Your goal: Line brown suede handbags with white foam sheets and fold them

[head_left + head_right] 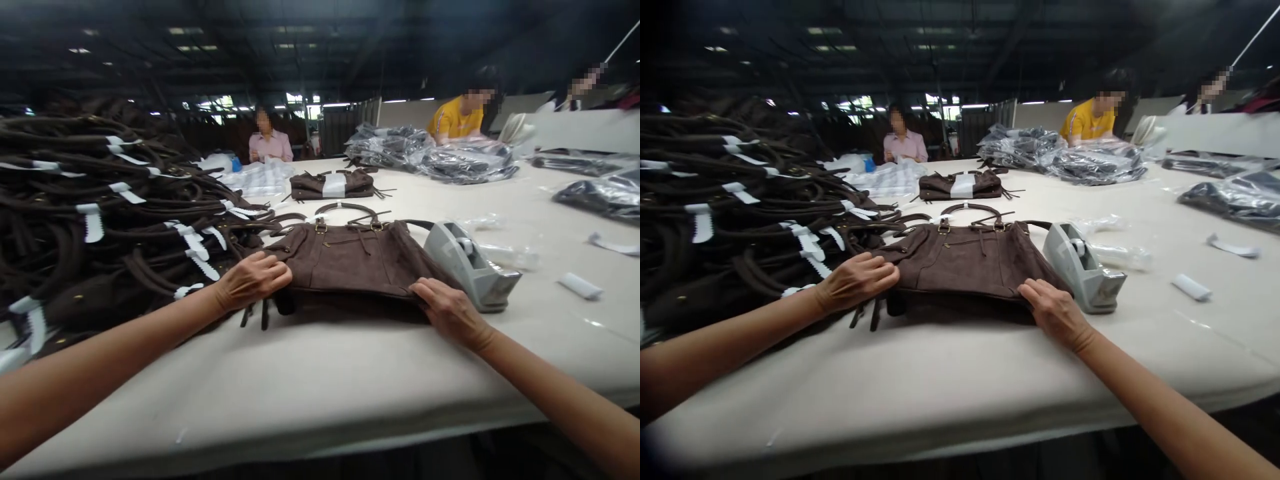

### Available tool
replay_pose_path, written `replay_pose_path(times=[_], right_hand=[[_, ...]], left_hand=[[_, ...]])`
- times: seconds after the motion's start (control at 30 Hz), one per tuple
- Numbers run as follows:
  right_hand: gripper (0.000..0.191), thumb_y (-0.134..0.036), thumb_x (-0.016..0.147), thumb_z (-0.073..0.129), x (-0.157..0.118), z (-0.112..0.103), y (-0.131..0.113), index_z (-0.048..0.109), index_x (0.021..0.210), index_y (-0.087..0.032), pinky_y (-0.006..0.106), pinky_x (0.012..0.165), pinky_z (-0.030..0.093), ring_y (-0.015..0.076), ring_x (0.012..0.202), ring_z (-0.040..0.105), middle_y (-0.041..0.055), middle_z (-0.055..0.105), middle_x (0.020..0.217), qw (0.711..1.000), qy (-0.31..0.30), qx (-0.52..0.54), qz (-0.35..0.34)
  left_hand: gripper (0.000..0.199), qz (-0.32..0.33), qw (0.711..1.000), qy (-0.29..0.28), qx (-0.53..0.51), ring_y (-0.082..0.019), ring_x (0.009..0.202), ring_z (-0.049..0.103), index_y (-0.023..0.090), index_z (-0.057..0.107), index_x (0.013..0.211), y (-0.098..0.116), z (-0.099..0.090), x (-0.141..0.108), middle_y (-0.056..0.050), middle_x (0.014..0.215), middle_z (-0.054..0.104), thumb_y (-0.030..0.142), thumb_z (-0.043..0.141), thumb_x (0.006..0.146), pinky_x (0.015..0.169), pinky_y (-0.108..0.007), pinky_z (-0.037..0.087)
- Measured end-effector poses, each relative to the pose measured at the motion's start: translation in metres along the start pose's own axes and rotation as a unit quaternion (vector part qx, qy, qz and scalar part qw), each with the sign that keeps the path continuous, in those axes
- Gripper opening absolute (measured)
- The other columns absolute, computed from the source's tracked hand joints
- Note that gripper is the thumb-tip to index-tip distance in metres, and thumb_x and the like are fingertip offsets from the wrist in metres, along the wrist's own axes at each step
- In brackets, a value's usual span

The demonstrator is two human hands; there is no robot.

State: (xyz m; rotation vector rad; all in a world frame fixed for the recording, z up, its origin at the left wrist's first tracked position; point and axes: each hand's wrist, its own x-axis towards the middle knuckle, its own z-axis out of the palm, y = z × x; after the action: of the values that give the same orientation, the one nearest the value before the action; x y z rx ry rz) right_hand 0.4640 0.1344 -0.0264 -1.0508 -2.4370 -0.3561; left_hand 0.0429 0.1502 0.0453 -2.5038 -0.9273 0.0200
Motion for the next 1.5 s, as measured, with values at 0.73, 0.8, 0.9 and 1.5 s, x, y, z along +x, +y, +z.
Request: replay_pose_path(times=[0.73, 0.8, 0.9, 1.5], right_hand=[[0.037, 0.0, 0.087, 0.039, -0.002, 0.004, -0.018, 0.058, 0.112, -0.019, 0.044, 0.107, 0.042, 0.0188, 0.117, 0.06, 0.0086, 0.062, 0.129, 0.999, 0.008, 0.016, -0.048], [0.043, -0.004, 0.083, 0.046, -0.003, -0.003, -0.026, 0.052, 0.124, -0.017, 0.048, 0.11, 0.036, 0.0206, 0.122, 0.056, 0.0107, 0.062, 0.129, 0.999, -0.02, 0.033, -0.014], [0.059, -0.022, 0.08, 0.061, -0.005, -0.011, -0.031, 0.043, 0.135, -0.015, 0.049, 0.107, 0.037, 0.0251, 0.122, 0.055, 0.0122, 0.067, 0.117, 0.997, -0.03, 0.055, 0.038], [0.053, -0.003, 0.091, 0.038, -0.026, -0.051, -0.029, 0.035, 0.144, -0.002, 0.033, 0.078, 0.056, 0.0205, 0.087, 0.066, 0.018, 0.068, 0.109, 0.978, 0.047, -0.14, -0.149]], left_hand=[[0.028, -0.013, 0.991, 0.099, 0.085, -0.029, 0.111, 0.057, 0.017, 0.067, 0.101, 0.015, 0.036, -0.027, -0.016, 0.117, 0.059, 0.003, 0.047, 0.087, 0.094, -0.045, 0.05], [0.025, -0.011, 0.989, 0.112, 0.098, -0.029, 0.107, 0.058, 0.017, 0.069, 0.096, 0.012, 0.037, -0.021, -0.016, 0.114, 0.06, 0.006, 0.048, 0.088, 0.093, -0.047, 0.05], [0.021, 0.019, 0.988, 0.134, 0.079, -0.028, 0.108, 0.057, 0.015, 0.069, 0.089, 0.0, 0.026, -0.015, -0.015, 0.11, 0.062, 0.009, 0.049, 0.088, 0.094, -0.046, 0.049], [0.023, 0.002, 0.988, 0.155, -0.03, -0.029, 0.127, 0.048, 0.017, 0.06, 0.099, 0.019, -0.018, -0.056, -0.01, 0.128, 0.057, 0.007, 0.046, 0.084, 0.114, -0.054, 0.031]])
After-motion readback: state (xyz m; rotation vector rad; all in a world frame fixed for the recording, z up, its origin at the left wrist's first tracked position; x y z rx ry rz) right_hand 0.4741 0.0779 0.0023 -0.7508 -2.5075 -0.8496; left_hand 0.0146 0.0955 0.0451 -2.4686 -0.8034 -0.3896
